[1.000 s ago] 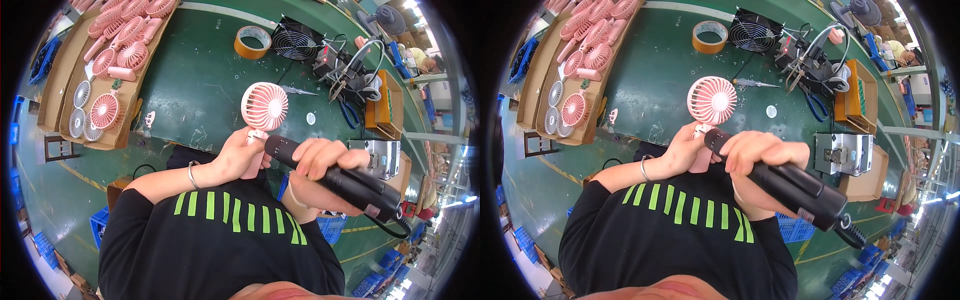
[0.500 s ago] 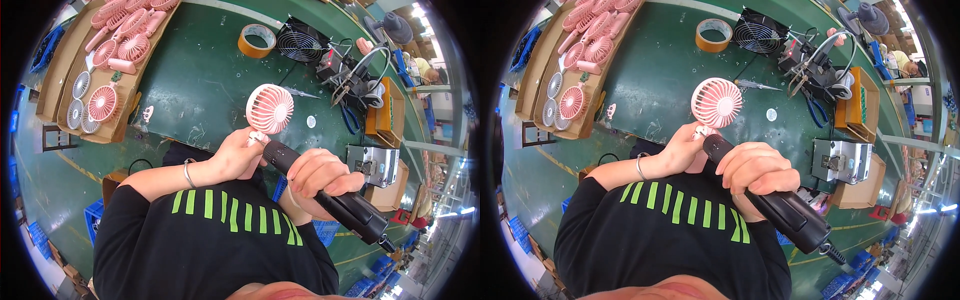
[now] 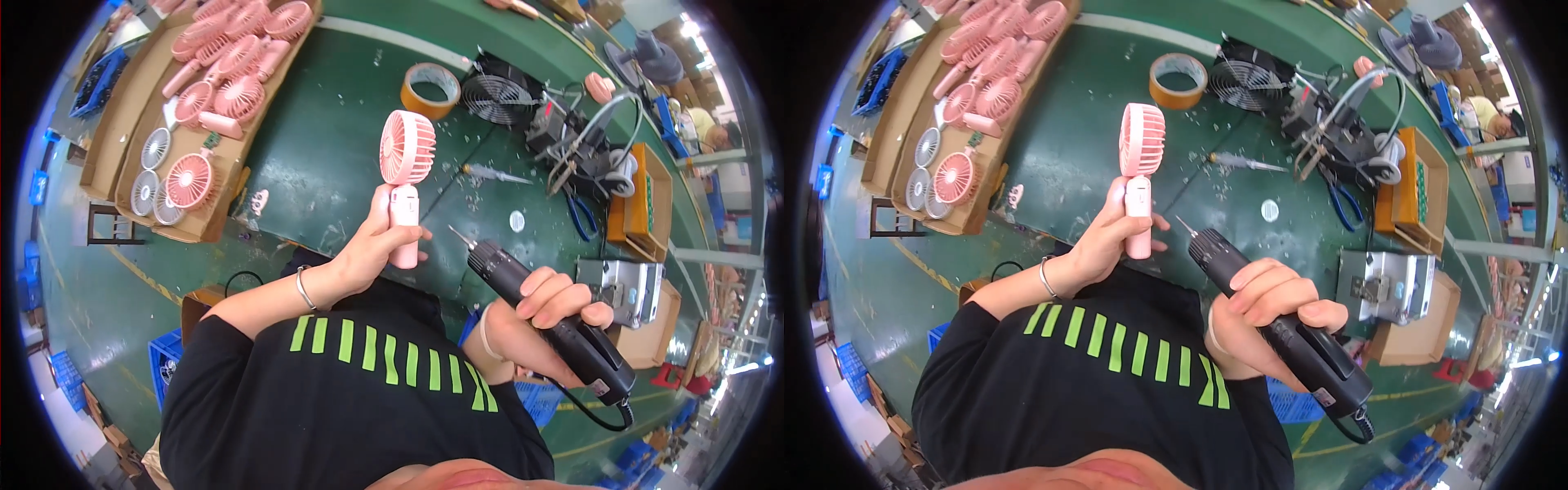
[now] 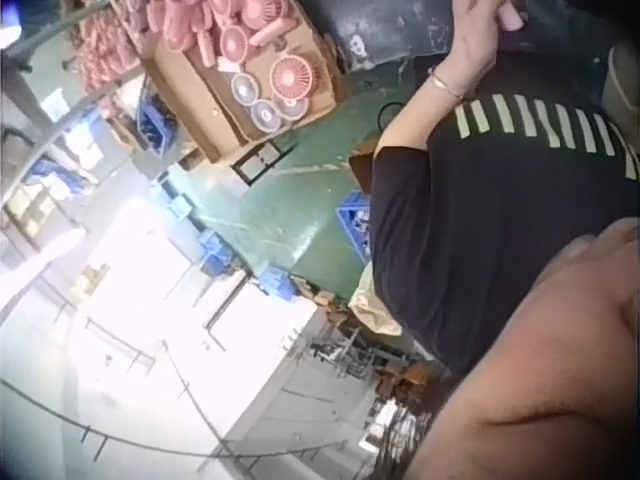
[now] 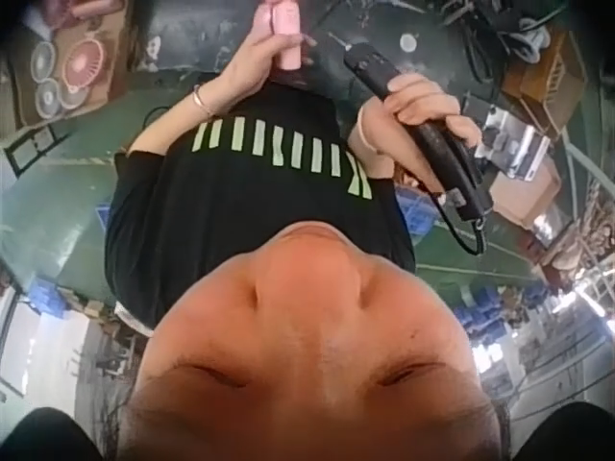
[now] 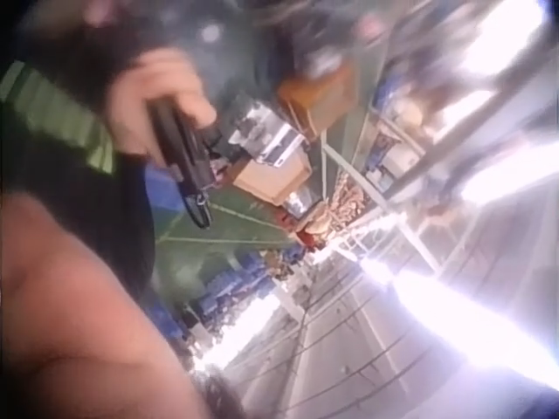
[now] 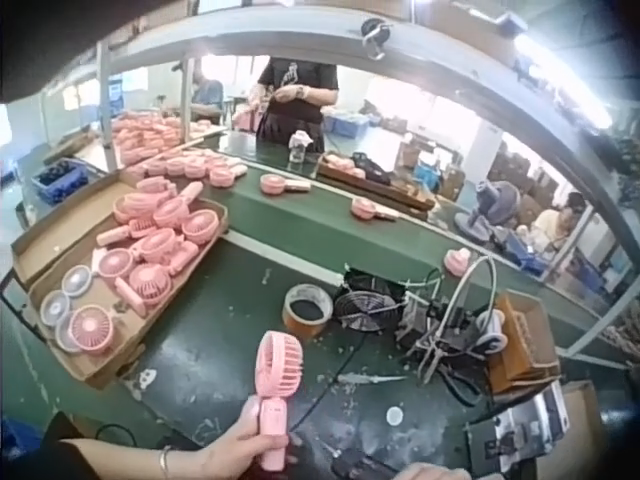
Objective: The person installs parts onto portable fans in a box and moves the box under a shelf. The person then disassembles, attaches internal components inside, and fastens portable fans using an electric screwdriver.
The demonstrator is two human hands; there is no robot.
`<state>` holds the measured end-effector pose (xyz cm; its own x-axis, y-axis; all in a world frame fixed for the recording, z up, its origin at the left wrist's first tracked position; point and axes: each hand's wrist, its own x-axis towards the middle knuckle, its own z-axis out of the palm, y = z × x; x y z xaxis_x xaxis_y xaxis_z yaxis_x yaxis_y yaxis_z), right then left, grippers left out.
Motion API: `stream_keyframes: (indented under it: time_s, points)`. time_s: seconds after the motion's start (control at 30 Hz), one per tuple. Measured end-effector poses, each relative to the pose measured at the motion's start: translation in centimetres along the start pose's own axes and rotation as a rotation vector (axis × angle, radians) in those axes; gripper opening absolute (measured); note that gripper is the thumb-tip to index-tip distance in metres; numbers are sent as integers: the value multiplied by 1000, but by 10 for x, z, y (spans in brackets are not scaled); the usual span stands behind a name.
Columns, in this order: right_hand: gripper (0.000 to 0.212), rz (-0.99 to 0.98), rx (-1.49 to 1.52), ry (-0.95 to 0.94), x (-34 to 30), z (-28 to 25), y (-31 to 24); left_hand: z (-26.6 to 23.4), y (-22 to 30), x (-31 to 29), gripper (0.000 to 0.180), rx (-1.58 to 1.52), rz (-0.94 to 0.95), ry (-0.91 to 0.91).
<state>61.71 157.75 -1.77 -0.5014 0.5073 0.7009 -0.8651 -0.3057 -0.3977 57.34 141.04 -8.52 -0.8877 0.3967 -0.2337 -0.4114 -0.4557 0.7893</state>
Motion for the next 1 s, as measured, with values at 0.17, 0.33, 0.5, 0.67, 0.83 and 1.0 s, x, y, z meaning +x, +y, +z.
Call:
stream_keyframes:
  time_s: [0.17, 0.33, 0.5, 0.67, 0.83, 1.0]
  points:
    - [94, 303, -220, -104, -22, -16, 37, -25, 9, 11, 71, 362, 252, 69]
    - [97, 631, -278, -142, -16, -21, 60, -23, 20, 24, 53, 451, 449, 175]
    - [94, 660, -199, -164, -9, -28, 71, -28, 30, 44, 42, 299, 512, 151]
    - [95, 665, -163, -127, -13, -34, 65, -30, 49, 70, 40, 256, 480, 258]
    - [94, 681, -146, -164, -15, -35, 62, -44, 86, 116, 48, 208, 480, 287]
    - [64, 675, -43, -210, -20, -35, 55, -66, 133, 172, 21, 433, 140, 160]
